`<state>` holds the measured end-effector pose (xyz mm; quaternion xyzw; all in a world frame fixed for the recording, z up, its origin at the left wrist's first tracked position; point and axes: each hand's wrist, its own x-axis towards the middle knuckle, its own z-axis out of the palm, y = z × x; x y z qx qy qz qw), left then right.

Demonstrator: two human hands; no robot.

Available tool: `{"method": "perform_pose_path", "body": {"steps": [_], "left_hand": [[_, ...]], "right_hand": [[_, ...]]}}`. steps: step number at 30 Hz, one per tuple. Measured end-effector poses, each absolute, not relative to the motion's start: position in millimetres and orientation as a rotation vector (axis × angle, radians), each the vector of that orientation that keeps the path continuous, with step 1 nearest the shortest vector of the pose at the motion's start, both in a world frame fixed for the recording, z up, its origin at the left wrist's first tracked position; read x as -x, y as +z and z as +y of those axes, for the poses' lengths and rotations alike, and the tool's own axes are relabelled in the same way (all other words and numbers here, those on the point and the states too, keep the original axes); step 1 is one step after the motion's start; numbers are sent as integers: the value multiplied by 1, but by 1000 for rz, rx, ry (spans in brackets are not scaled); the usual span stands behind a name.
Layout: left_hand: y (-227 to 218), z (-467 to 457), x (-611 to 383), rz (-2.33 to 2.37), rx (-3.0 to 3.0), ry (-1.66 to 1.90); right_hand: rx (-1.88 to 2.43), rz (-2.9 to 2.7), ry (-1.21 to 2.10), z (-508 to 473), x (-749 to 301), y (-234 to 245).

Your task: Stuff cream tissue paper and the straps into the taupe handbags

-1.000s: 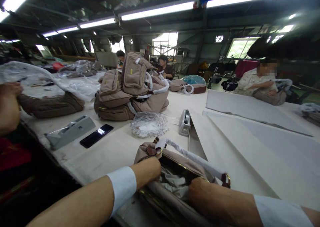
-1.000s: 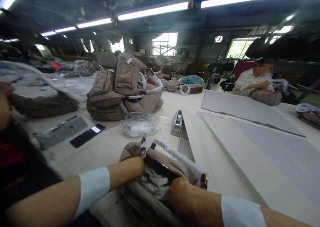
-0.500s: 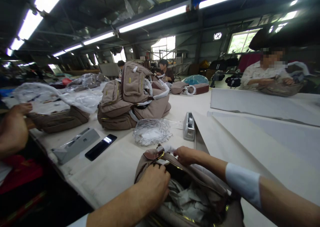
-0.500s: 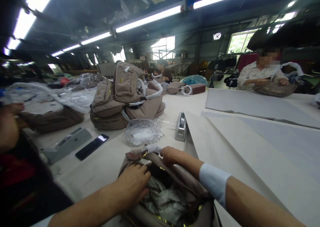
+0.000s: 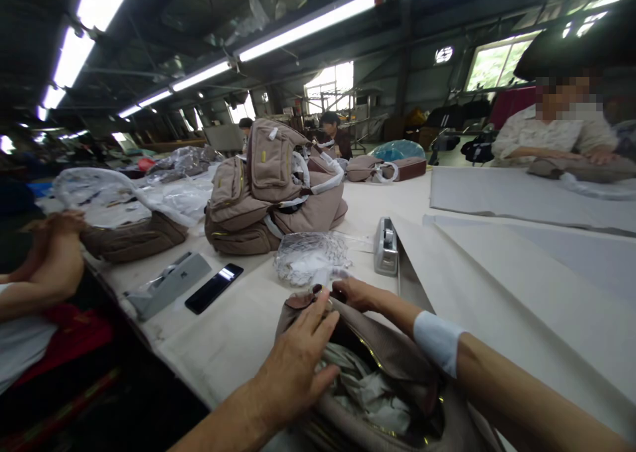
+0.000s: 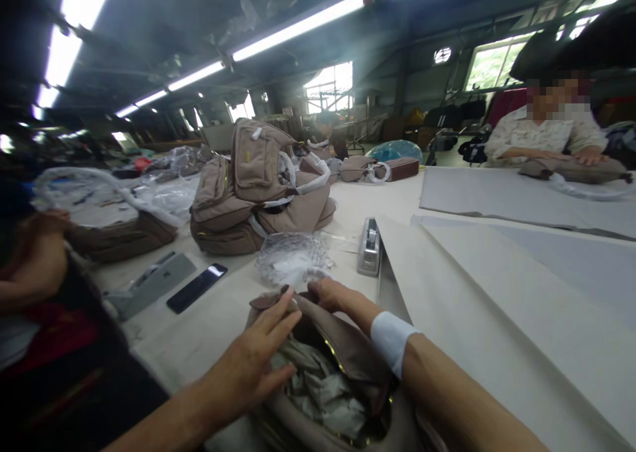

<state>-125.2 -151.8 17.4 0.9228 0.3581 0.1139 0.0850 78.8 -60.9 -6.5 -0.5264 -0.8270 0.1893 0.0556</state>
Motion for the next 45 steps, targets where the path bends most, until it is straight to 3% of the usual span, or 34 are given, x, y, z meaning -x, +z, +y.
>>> {"method": "perform_pose_path", "body": {"steps": [5,8,11,15,18,23,28,34,37,41,43,45], "left_hand": [[18,-127,134,1434,-2696,684],[10,-106,137,1444,-2520,789],[6,-96,138,1368,-2374,897],[9,-103,140,1292,-2247,990],[13,-111,147,1249,-2264,961],[22,-111,163,1211,-2125,918],[21,-108,163,1211,-2103,854],[12,-103,168,1359,-2133,842],[-1,-99,178,1433,-2175,864],[-19,-116,184,1408,-2424,1177],[-26,-139,175,1197,-2663,1283],[-34,-164,159,872,-2902,1081]], "right_hand": [[1845,-2376,275,-94,-88,61],[1817,-2219,649,-124,-79,83],[1711,-1992,1069,-154,-55,60],[1736,-2237,624,-172,-23,0],[1688,-2462,330,-164,-13,-18],[1497,-2634,276,-159,-19,-15],[1076,-2910,-19,-164,-14,-40],[1049,-2898,193,-149,-4,-65],[1093,-2904,165,-153,-8,-46],[1022,-2584,154,-185,-47,24],[1265,-2107,87,-208,-84,48],[1617,-1761,-134,-228,-123,44]]}}
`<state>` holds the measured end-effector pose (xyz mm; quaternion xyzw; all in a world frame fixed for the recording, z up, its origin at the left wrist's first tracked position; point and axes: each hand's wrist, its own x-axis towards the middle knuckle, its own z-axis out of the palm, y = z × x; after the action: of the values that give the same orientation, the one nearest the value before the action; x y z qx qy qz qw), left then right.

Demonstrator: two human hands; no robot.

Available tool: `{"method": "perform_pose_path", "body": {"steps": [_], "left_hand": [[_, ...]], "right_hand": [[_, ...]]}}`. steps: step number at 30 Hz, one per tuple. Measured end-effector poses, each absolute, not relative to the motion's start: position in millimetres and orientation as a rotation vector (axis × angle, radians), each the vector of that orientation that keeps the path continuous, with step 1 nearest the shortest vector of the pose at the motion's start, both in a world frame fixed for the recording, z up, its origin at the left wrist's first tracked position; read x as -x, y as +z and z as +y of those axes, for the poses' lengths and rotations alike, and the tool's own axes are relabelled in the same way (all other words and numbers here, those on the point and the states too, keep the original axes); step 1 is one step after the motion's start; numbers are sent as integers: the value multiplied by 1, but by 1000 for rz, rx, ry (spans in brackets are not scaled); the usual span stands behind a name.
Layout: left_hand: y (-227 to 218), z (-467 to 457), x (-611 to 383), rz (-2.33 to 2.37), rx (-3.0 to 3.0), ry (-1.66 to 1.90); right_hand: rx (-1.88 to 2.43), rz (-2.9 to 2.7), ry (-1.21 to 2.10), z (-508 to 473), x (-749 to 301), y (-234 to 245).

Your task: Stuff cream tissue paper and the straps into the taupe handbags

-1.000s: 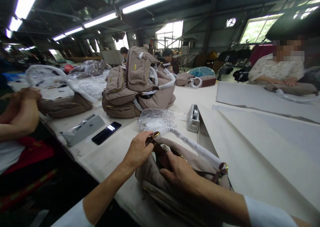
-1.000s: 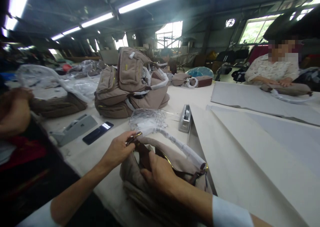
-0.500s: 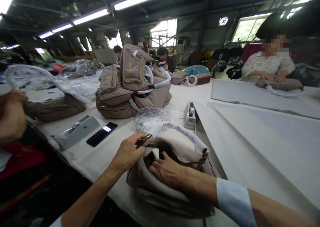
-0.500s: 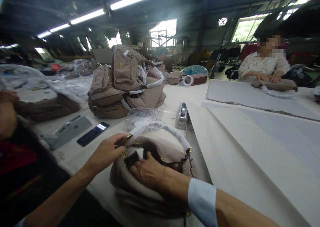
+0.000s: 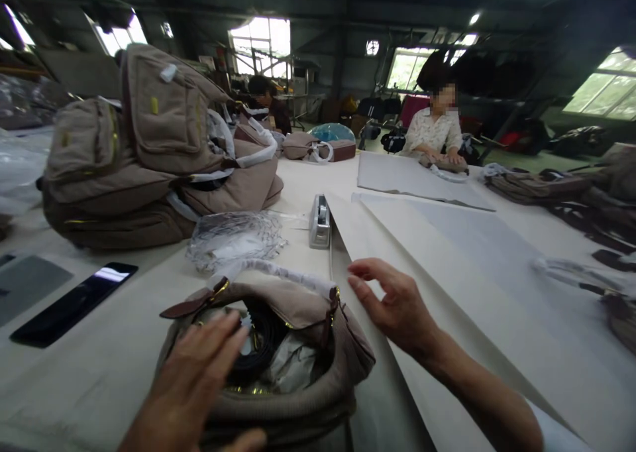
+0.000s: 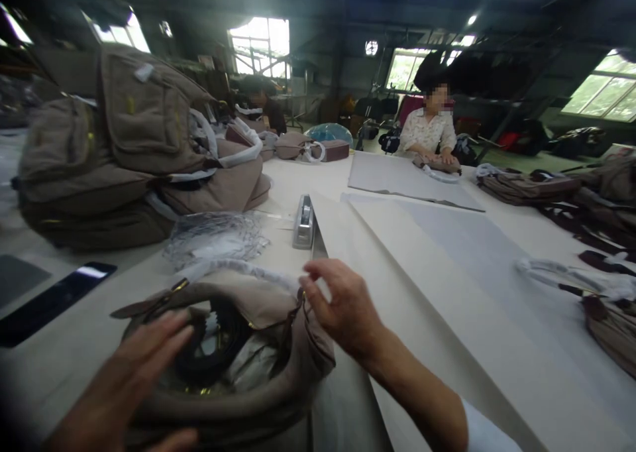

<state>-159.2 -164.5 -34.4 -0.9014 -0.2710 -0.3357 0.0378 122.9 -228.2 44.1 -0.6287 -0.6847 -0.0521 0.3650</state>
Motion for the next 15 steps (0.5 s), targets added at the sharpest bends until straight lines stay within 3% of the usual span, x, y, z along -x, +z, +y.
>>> {"method": "perform_pose_path", "body": {"steps": [3,6,12,15], "left_hand": [[-57,-191,133,-683,2895,-581],[-81,-193,119,-785,2798,-425],[-89,-158,113,-772,2548,-426],[-81,-142,104,-943,2491,-377]], "right_hand": [[2262,-1773,-221,-253,-168,-3],[2773,-1812,-78,-275,-196,-50],[3093,-1359,-211,-323,-272,-48],[3045,-1263,-486,-343,-292,-42]]}}
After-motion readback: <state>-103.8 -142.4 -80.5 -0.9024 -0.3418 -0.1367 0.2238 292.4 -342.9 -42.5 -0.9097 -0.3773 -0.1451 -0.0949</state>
